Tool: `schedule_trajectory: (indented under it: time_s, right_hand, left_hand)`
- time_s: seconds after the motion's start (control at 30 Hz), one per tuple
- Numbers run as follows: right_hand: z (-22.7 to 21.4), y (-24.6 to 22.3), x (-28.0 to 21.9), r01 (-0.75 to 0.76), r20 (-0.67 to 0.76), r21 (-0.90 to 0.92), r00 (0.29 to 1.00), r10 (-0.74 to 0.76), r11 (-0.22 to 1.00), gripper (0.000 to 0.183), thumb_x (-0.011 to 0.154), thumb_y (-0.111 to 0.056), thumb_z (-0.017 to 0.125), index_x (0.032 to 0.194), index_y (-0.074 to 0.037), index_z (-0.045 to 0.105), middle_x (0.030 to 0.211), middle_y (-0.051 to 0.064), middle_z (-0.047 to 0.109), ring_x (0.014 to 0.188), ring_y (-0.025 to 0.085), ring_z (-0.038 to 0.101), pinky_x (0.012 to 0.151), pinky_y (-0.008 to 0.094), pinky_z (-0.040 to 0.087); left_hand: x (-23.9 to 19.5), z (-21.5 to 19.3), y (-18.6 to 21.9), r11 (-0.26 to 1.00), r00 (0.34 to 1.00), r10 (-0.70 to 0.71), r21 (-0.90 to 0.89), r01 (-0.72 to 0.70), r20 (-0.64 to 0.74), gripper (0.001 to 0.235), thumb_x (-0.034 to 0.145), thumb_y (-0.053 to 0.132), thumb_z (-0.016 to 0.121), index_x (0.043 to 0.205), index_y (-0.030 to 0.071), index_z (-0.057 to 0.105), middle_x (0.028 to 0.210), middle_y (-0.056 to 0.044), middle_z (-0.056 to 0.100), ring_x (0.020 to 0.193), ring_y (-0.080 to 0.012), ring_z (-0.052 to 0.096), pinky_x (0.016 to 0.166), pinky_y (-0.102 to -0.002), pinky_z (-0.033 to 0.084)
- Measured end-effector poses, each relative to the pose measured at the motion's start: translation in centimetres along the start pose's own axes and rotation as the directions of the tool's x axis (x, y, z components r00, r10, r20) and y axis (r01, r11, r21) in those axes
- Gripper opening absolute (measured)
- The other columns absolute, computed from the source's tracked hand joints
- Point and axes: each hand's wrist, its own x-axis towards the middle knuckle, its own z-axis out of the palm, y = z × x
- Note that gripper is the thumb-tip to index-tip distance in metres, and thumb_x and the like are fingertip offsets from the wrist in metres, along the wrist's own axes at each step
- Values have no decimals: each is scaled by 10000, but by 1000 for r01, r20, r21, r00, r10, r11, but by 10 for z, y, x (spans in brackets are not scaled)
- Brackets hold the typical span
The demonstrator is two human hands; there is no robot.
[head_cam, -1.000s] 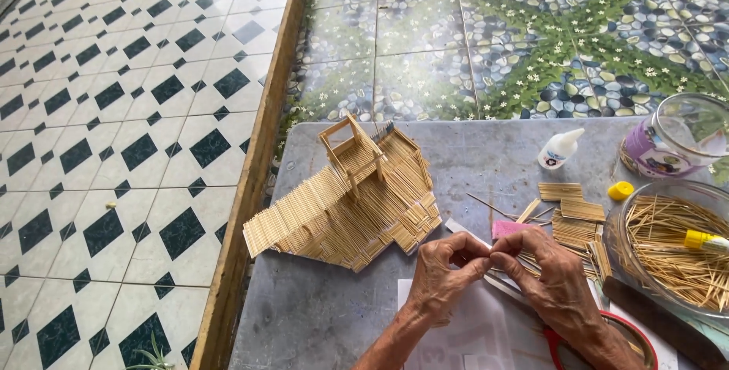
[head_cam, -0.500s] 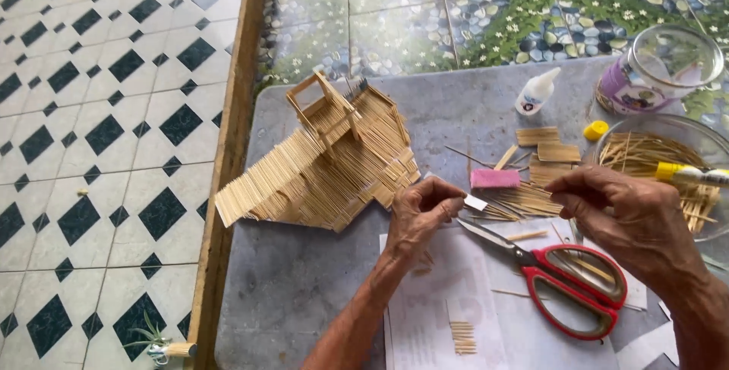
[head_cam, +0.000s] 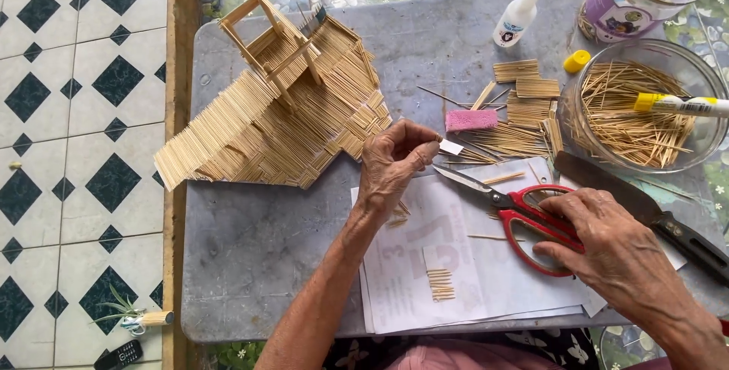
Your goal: The person cuts small pieces of bamboo with scissors and arranges them in parallel rows on a paper template. They repeatedly pick up individual bamboo sticks, place them side by side, and adjust alignment to form a flat woven section.
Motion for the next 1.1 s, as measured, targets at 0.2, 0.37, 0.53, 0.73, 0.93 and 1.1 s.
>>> schedule_trajectory:
  time_s: [0.2, 0.37, 0.53, 0.73, 0.93, 1.1]
  right_hand:
    - [-2, -3, 1, -101, -7, -11, 995, 101, 995, 258, 608, -248, 593, 857, -195, 552, 837, -30, 579, 779, 144, 525, 697, 271, 409]
    - [-5, 2, -5, -285, -18, 132, 957, 290, 949, 380, 620, -208, 597, 987, -129, 534, 935, -6, 626, 759, 134, 607, 694, 268, 455]
    - [-5, -13, 8, -232, -147, 192, 954, 261, 954, 399, 669, -243, 632, 1004, -69, 506, 854, 38, 620, 678, 153, 602, 657, 269, 475]
    - [-5, -28, 33, 19, -324, -47, 946, -34, 999, 655, 514, -496, 694, 1009, -102, 521, 869, -12, 612, 710, 159, 581, 623, 301, 432]
    - [-3, -35, 45, 136, -355, -105, 920, -165, 985, 607, 514, -471, 715, 979, -115, 552, 998, 16, 589, 824, 210, 551, 700, 326, 422]
    - [-1, -36, 47, 170, -349, -94, 917, -192, 981, 606, 521, -462, 718, 981, -106, 548, 981, 15, 589, 826, 206, 556, 719, 317, 417]
  left_hand:
    - [1, -2, 0, 999, 1000, 18, -31, -19, -22, 36, 709, 93, 589, 734, 67, 592, 637, 7, 568, 554, -46, 508, 484, -169, 457]
    - [2, -2, -5, 994, 999, 23, -107, -26, -24, 53, 711, 93, 595, 744, 53, 596, 649, -7, 576, 557, -60, 513, 492, -177, 461]
    - [1, -3, -2, 990, 999, -30, -137, 35, 34, 72, 709, 122, 607, 760, 73, 595, 660, -6, 584, 584, -66, 529, 523, -188, 462]
    - [1, -4, 0, 988, 997, -17, -151, 27, 70, 76, 709, 134, 616, 754, 77, 593, 665, 0, 587, 588, -56, 528, 522, -180, 459]
    - [1, -6, -3, 990, 996, -15, -139, 27, 90, 108, 714, 127, 614, 800, 68, 586, 698, -21, 597, 627, -83, 544, 550, -196, 463]
    - [1, -5, -2, 998, 994, 22, -69, -14, 110, 144, 709, 143, 605, 820, 53, 592, 694, -65, 616, 649, -113, 587, 577, -206, 491]
